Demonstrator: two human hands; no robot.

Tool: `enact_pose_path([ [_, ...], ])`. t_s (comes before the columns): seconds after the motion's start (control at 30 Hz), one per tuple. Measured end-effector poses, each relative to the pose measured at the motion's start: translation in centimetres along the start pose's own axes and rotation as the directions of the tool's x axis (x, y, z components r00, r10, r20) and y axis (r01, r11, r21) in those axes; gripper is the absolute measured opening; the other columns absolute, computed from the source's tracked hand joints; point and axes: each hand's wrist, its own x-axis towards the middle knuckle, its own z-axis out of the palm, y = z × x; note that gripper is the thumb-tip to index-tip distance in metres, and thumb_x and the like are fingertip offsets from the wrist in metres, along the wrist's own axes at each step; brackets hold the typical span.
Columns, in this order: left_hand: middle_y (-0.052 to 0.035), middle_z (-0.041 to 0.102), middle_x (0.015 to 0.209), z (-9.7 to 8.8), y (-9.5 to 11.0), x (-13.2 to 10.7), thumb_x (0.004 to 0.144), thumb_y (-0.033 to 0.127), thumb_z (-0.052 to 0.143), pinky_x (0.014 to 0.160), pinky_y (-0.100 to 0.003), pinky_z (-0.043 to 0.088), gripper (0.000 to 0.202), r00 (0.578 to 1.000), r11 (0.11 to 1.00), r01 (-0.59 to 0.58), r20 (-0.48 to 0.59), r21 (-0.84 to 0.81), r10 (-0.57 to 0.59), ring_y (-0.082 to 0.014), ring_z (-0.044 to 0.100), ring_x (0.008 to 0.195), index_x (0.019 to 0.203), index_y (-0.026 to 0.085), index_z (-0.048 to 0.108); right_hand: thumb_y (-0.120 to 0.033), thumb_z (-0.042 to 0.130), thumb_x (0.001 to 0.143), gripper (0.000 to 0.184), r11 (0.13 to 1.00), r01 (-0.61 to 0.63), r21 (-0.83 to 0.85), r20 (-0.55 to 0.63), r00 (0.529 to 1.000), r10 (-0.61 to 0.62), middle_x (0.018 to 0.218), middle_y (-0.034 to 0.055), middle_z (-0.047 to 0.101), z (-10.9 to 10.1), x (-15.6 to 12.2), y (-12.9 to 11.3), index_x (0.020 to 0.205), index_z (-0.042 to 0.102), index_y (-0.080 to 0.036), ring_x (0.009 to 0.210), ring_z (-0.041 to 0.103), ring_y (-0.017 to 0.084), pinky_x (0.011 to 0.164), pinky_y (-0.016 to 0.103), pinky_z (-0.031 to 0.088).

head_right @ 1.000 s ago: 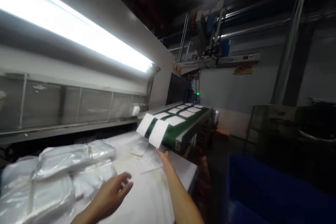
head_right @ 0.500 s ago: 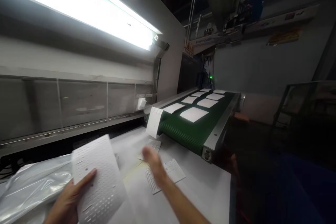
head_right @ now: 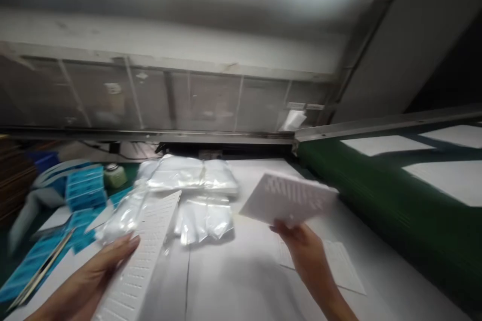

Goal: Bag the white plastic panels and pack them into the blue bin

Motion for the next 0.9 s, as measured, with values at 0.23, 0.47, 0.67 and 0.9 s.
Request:
enact_pose_path([
  [0.23, 0.0061, 0.043, 0.047, -3.8, -7.1, -3.0, 0.087, 0.039, 0.053, 0.027, -0.013, 0.024, 0.038, 0.880, 0.938, 0.332, 0.392, -0.104, -0.268, -0.0047, 0.035, 0.030, 0.108, 0.009, 0.059, 0.003, 0.047, 0.079, 0.036, 0.229, 0.963, -0.140, 0.521, 0.268, -0.810, 0.095, 0.0091, 0.070, 2.0, -11.0, -8.3, 0.108, 0.063, -0.012, 0.100, 0.058, 0.024, 0.085, 0.039, 0.049],
  [0.47, 0.0016, 0.057, 0.052, -6.5, -7.9, -8.2, 0.077, 0.038, 0.068, 0.042, -0.019, 0.042, 0.036, 0.944, 0.968, 0.218, 0.225, 0.126, -0.242, -0.0105, 0.050, 0.041, 0.099, 0.010, 0.064, -0.003, 0.049, 0.083, 0.035, 0.165, 0.973, -0.161, 0.779, 0.228, -0.584, 0.079, 0.0085, 0.064, 6.8, -16.5, -14.3, 0.119, 0.051, -0.004, 0.076, 0.056, 0.022, 0.066, 0.039, 0.045],
  [0.67, -0.0035, 0.068, 0.069, -7.5, -7.3, -10.8, 0.076, 0.043, 0.066, 0.070, -0.026, 0.047, 0.031, 0.970, 0.944, -0.095, 0.244, 0.316, 0.016, -0.0183, 0.062, 0.068, 0.085, 0.014, 0.068, -0.001, 0.038, 0.087, 0.053, 0.099, 0.981, -0.167, 0.839, 0.194, -0.509, 0.080, 0.0057, 0.062, 9.6, -19.0, -15.3, 0.139, 0.030, -0.008, 0.075, 0.052, 0.020, 0.068, 0.037, 0.042],
  [0.9, -0.0014, 0.065, 0.065, -9.0, -3.8, -9.7, 0.071, 0.046, 0.068, 0.059, -0.026, 0.044, 0.030, 0.898, 0.784, -0.399, 0.375, 0.475, 0.229, -0.0194, 0.058, 0.064, 0.064, 0.017, 0.068, -0.021, 0.059, 0.084, 0.021, 0.495, 0.793, -0.356, 0.757, 0.555, -0.346, 0.083, 0.0029, 0.063, 10.9, -19.1, -15.4, 0.104, 0.057, -0.022, 0.074, 0.054, 0.019, 0.062, 0.029, 0.041],
])
